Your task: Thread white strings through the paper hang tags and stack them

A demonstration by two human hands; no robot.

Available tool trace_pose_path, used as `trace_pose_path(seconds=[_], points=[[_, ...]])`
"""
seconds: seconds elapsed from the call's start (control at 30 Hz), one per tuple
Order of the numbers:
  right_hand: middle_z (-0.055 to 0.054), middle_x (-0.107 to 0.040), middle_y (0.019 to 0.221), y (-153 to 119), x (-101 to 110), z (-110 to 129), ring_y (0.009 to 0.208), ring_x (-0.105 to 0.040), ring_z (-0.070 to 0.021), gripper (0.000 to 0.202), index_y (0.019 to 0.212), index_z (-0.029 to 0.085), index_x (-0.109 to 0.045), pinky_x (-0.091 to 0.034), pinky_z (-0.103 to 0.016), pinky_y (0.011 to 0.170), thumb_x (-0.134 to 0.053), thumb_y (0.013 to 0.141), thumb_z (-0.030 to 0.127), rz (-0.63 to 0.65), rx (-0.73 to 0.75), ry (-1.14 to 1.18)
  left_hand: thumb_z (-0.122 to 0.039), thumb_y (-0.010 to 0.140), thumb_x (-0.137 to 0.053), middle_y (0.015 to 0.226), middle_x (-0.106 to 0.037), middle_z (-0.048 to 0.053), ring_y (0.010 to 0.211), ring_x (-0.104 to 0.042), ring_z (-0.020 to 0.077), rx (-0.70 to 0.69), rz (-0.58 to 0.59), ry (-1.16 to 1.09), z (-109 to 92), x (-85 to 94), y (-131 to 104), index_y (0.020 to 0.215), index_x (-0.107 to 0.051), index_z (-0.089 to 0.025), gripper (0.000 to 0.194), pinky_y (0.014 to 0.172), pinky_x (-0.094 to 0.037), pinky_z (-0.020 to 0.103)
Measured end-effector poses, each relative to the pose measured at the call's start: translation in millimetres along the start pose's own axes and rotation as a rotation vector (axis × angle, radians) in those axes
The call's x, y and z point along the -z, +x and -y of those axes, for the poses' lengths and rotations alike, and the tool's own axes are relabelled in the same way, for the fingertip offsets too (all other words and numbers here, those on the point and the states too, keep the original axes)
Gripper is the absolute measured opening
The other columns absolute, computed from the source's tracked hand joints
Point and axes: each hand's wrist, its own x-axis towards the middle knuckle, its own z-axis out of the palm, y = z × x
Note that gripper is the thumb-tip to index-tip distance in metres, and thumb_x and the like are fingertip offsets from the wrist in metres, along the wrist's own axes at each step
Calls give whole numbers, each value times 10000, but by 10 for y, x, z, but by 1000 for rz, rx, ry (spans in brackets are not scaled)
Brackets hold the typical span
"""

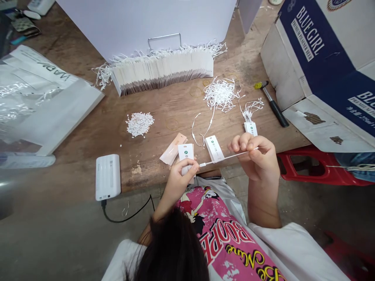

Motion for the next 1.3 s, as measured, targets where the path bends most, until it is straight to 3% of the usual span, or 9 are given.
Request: trace_pose_path(seconds=[0.17, 0.27, 0.37, 0.57, 0.73, 1.0, 1.1, 1.2, 1.3], points=[[68, -551, 531, -80, -80, 82, 507, -554, -94, 139, 715, 262, -673, -497, -269, 600, -773, 743, 354, -15, 13, 141, -363, 909, -472, 745, -622, 14, 699, -597, 150, 10, -9, 24, 37, -24, -38, 966, -572, -189, 208, 640, -460, 254], [90, -505, 432, -152, -143, 79, 369, -474, -69, 138, 704, 236, -670, -475, -245, 504, -765, 755, 322, -28, -17, 104, -313, 956, -381, 910, -644, 52, 717, -614, 149, -51, -125, 63, 110, -48, -62, 1321, -352, -212, 379, 692, -503, 294], [42, -608, 493, -227, -244, -60, 422, -554, -100, 109, 690, 208, -682, -486, -245, 478, -772, 731, 254, -71, -209, -59, -269, 968, -355, 1119, -629, 111, 725, -635, 140, -114, -187, 80, 162, -91, -73, 1439, -126, -229, 525, 760, -532, 338], [1, -663, 577, -303, -414, -372, 488, -598, -114, 156, 732, 173, -710, -524, -250, 518, -786, 682, 299, -105, -460, -124, -208, 971, -355, 1150, -668, 79, 992, -658, 173, -254, -167, 398, 131, -159, -111, 1262, -465, -226, 311, 867, -523, 318], [14, -610, 504, -347, -415, -418, 439, -529, -88, 160, 650, 159, -696, -453, -207, 449, -767, 687, 297, -115, -518, -102, -146, 953, -398, 1068, -702, 49, 994, -660, 144, -462, -183, 519, 133, -188, -143, 1158, -538, -200, 254, 858, -514, 253], [34, -556, 469, -417, -434, -412, 420, -468, -72, 186, 637, 153, -655, -384, -187, 420, -763, 694, 292, -262, -468, -87, -129, 945, -389, 1120, -689, 67, 1041, -649, 159, -571, -82, 574, 148, -166, -128, 1194, -535, -202, 298, 886, -504, 263], [47, -598, 509, -458, -438, -398, 409, -483, -77, 187, 793, 186, -652, -389, -187, 414, -777, 697, 286, -342, -362, -129, -130, 943, -377, 1151, -671, 73, 1074, -630, 163, -583, 21, 521, 147, -118, -106, 1207, -522, -215, 312, 908, -493, 278], [50, -595, 511, -492, -396, -357, 406, -487, -93, 210, 915, 211, -687, -381, -202, 402, -749, 735, 299, -249, -335, -202, -134, 943, -368, 1142, -666, 73, 1060, -630, 163, -589, 147, 447, 139, -71, -81, 1217, -512, -223, 322, 896, -492, 282], [25, -588, 540, -501, -325, -324, 467, -506, -106, 105, 822, 206, -741, -406, -232, 460, -728, 758, 288, -140, -314, -293, -146, 946, -361, 1128, -668, 77, 1042, -634, 165, -512, 234, 393, 122, -58, -70, 1199, -521, -217, 308, 880, -493, 281]])
